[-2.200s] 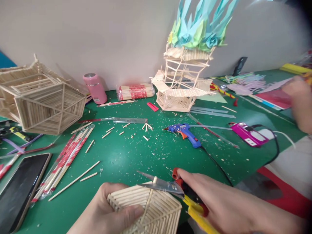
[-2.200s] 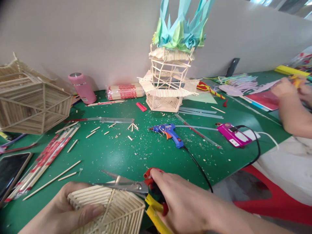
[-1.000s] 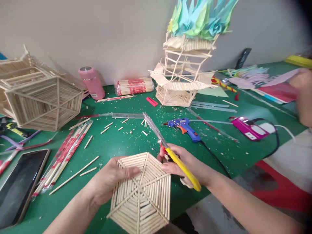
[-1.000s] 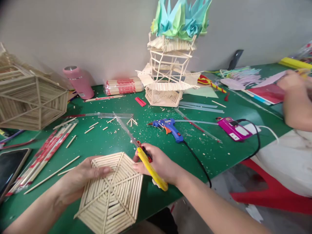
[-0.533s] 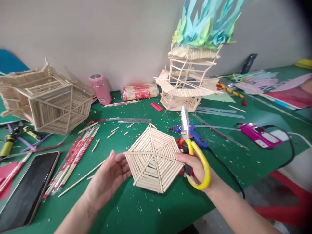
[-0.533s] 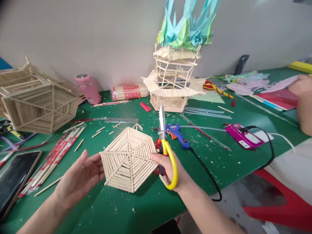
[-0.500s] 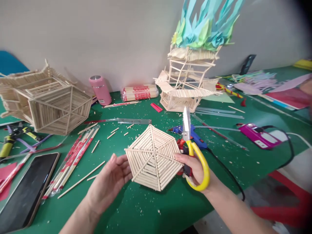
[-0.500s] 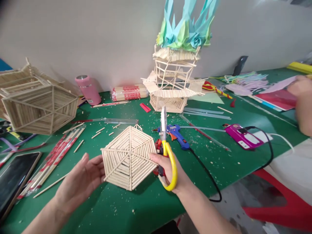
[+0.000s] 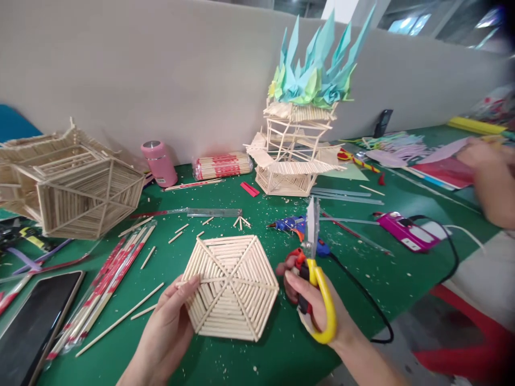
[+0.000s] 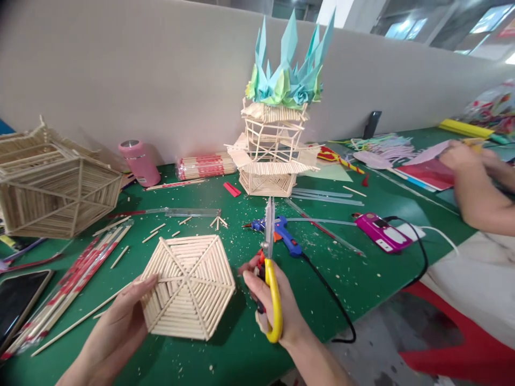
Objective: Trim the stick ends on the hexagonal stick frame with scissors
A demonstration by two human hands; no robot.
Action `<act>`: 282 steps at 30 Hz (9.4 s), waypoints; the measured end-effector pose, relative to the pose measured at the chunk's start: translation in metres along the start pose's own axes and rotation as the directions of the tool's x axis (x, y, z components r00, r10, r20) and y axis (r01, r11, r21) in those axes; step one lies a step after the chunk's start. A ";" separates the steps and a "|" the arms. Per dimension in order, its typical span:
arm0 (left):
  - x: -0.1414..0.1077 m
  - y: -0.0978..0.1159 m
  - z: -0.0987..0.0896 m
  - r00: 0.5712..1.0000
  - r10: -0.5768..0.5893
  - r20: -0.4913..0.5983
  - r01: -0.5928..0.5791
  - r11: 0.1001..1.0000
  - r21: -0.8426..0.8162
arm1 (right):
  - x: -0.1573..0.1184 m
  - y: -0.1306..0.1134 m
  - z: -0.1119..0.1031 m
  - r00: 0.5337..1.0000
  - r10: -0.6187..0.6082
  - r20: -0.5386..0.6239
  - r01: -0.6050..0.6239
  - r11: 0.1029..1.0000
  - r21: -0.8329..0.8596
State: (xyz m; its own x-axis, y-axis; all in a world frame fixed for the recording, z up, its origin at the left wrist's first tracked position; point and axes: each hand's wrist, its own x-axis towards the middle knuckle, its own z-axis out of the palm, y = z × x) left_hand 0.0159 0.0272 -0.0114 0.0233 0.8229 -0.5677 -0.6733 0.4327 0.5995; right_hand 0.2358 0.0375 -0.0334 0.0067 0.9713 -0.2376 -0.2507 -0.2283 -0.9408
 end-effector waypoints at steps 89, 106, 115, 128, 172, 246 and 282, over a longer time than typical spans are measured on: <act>0.000 0.024 -0.011 0.976 -0.178 0.128 0.134 0.945 0.299 | 0.031 -0.017 -0.020 0.999 -0.022 0.042 0.035 0.937 -0.347; -0.009 0.005 -0.006 0.965 -0.230 0.129 0.186 0.941 0.282 | 0.011 -0.017 0.028 0.916 0.203 0.345 -0.097 0.949 -0.301; 0.004 0.016 -0.008 0.968 -0.213 0.131 0.146 0.906 0.397 | 0.007 -0.010 0.026 0.916 0.213 0.339 -0.142 0.964 -0.223; 0.001 0.007 -0.004 0.884 -0.352 0.309 0.123 0.811 0.572 | -0.005 -0.009 0.032 0.885 0.287 0.367 -0.169 0.932 -0.320; 0.037 0.028 -0.015 0.922 -0.233 0.309 0.001 0.800 0.599 | 0.021 -0.007 0.008 0.978 0.109 0.179 0.031 0.768 -0.639; -0.006 0.017 0.000 0.822 -0.303 0.482 -0.110 0.746 0.657 | -0.028 -0.044 -0.013 0.855 0.141 0.499 0.416 0.388 -0.823; -0.016 0.016 0.033 0.917 0.164 0.363 -0.381 0.628 0.679 | -0.020 -0.034 0.031 0.968 -0.014 0.249 0.106 0.927 -0.360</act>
State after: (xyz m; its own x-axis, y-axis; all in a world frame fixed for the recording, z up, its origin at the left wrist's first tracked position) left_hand 0.0296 0.0331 0.0260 0.1796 0.9594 -0.2177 0.0702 0.2082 0.9756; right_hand 0.2140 0.0278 0.0107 -0.2311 0.9603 -0.1565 0.1173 -0.1322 -0.9843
